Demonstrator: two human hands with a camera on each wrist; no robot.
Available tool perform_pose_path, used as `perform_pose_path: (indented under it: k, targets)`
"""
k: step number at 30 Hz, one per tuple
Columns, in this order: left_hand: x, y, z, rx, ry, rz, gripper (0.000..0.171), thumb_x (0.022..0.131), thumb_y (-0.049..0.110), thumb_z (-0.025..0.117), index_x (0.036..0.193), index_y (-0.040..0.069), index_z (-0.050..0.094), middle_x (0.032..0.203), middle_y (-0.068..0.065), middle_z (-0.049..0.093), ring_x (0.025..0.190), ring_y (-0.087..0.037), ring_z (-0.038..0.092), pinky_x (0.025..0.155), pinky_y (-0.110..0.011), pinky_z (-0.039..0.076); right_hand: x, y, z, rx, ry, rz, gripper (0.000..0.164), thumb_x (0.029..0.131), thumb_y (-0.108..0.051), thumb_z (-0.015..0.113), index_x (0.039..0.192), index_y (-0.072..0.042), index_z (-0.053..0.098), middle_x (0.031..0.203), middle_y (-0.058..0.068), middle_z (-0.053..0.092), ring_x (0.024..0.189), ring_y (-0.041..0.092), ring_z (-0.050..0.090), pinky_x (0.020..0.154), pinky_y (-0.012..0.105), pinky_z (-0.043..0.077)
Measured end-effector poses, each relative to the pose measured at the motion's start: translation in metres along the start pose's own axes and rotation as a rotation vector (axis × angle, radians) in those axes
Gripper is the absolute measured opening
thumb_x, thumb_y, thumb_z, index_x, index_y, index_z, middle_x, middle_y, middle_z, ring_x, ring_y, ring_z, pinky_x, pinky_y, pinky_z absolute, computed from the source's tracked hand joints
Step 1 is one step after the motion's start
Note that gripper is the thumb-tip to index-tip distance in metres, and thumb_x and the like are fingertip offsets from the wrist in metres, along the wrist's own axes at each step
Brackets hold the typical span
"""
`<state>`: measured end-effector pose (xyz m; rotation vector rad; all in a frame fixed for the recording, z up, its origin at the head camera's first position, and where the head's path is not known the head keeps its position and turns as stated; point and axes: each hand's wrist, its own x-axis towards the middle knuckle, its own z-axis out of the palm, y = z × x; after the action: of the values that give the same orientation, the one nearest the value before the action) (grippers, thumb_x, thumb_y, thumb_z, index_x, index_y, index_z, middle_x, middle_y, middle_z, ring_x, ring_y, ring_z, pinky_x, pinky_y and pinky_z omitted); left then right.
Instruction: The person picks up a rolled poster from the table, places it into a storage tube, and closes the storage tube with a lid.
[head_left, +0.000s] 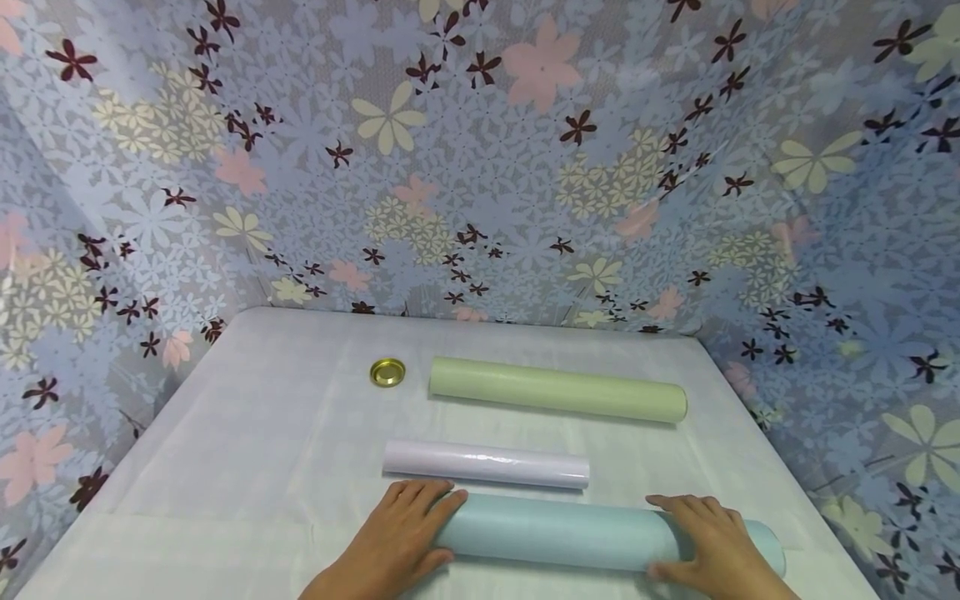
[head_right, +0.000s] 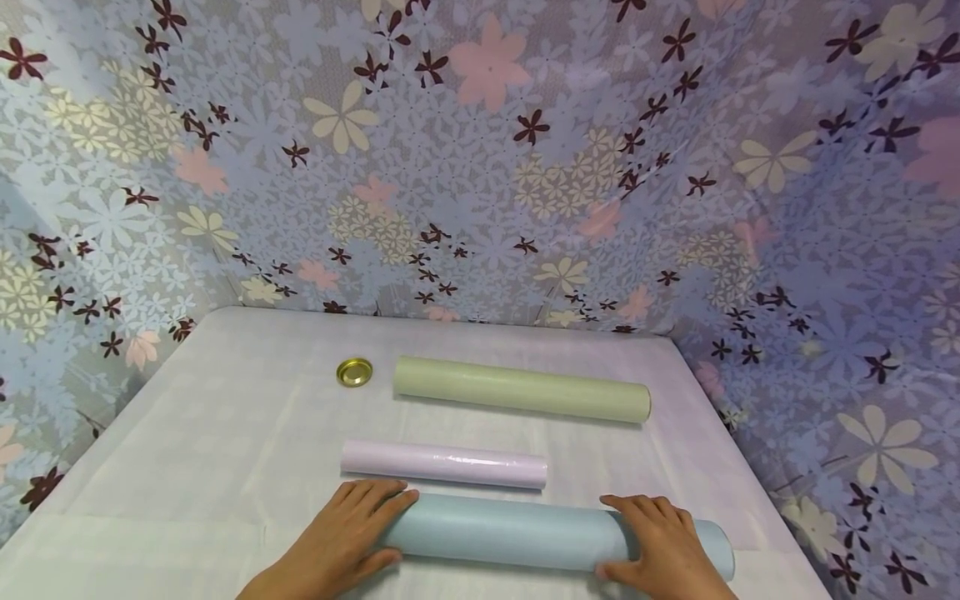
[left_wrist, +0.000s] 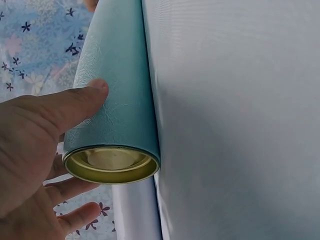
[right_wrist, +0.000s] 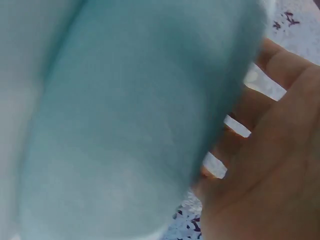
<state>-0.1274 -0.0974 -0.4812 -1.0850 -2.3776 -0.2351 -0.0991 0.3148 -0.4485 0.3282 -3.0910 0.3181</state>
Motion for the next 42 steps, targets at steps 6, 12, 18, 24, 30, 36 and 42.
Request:
perform_pose_path:
  k: [6,12,18,24,30,36,42]
  targets:
    - [0.001,-0.001,-0.002,-0.014,-0.002,-0.013,0.07,0.071,0.049,0.075,0.13,0.019,0.052,0.121,0.0,0.057,0.108,-0.016,0.053,0.09,-0.035,0.044,0.001,-0.005,-0.015,0.024,0.086,-0.011,0.073,0.063,-0.063,0.072,0.123,-0.023,0.058,0.116,0.0,0.061,0.103,0.027,0.055,0.078,0.054,0.038]
    - [0.001,-0.002,-0.004,-0.007,0.009,-0.012,0.071,0.071,0.051,0.074,0.13,0.019,0.052,0.122,-0.001,0.057,0.109,-0.016,0.053,0.09,-0.034,0.043,0.007,-0.011,-0.025,0.033,0.144,-0.048,0.066,0.068,-0.059,0.072,0.123,-0.025,0.057,0.116,-0.003,0.061,0.104,0.025,0.054,0.08,0.052,0.037]
    - [0.001,-0.002,-0.008,-0.005,0.011,-0.008,0.071,0.07,0.052,0.075,0.129,0.019,0.052,0.122,-0.001,0.057,0.109,-0.016,0.054,0.09,-0.034,0.044,0.017,-0.017,-0.031,0.028,0.243,-0.134,0.061,0.07,-0.049,0.077,0.121,-0.024,0.058,0.112,-0.004,0.062,0.101,0.02,0.052,0.081,0.046,0.035]
    - [0.007,-0.008,-0.02,-0.018,0.008,-0.059,0.064,0.078,0.052,0.068,0.13,0.019,0.052,0.124,0.001,0.056,0.112,-0.016,0.053,0.091,-0.035,0.043,0.038,-0.02,-0.042,0.05,0.228,-0.18,0.059,0.073,-0.047,0.075,0.123,-0.019,0.058,0.116,0.002,0.062,0.105,0.024,0.052,0.084,0.049,0.033]
    - [0.021,-0.022,-0.039,-0.006,-0.04,-0.113,0.056,0.083,0.047,0.066,0.13,0.019,0.053,0.125,0.0,0.058,0.116,-0.019,0.053,0.095,-0.039,0.043,0.063,-0.016,-0.049,0.049,0.168,-0.184,0.06,0.075,-0.045,0.074,0.125,-0.016,0.057,0.12,0.008,0.061,0.111,0.031,0.05,0.087,0.055,0.034]
    - [0.03,-0.038,-0.051,-0.005,-0.148,-0.151,0.055,0.084,0.044,0.066,0.131,0.019,0.052,0.126,-0.001,0.057,0.118,-0.021,0.052,0.096,-0.041,0.043,0.091,-0.008,-0.053,0.001,0.167,-0.183,0.062,0.076,-0.041,0.075,0.127,-0.014,0.056,0.12,0.012,0.06,0.113,0.036,0.049,0.088,0.057,0.034]
    - [0.038,-0.048,-0.052,-0.017,-0.256,-0.145,0.058,0.082,0.042,0.069,0.131,0.017,0.051,0.124,-0.003,0.057,0.116,-0.023,0.052,0.092,-0.042,0.044,0.12,0.001,-0.052,-0.058,0.133,-0.149,0.068,0.077,-0.043,0.074,0.133,-0.012,0.05,0.124,0.017,0.056,0.11,0.041,0.049,0.085,0.057,0.035]
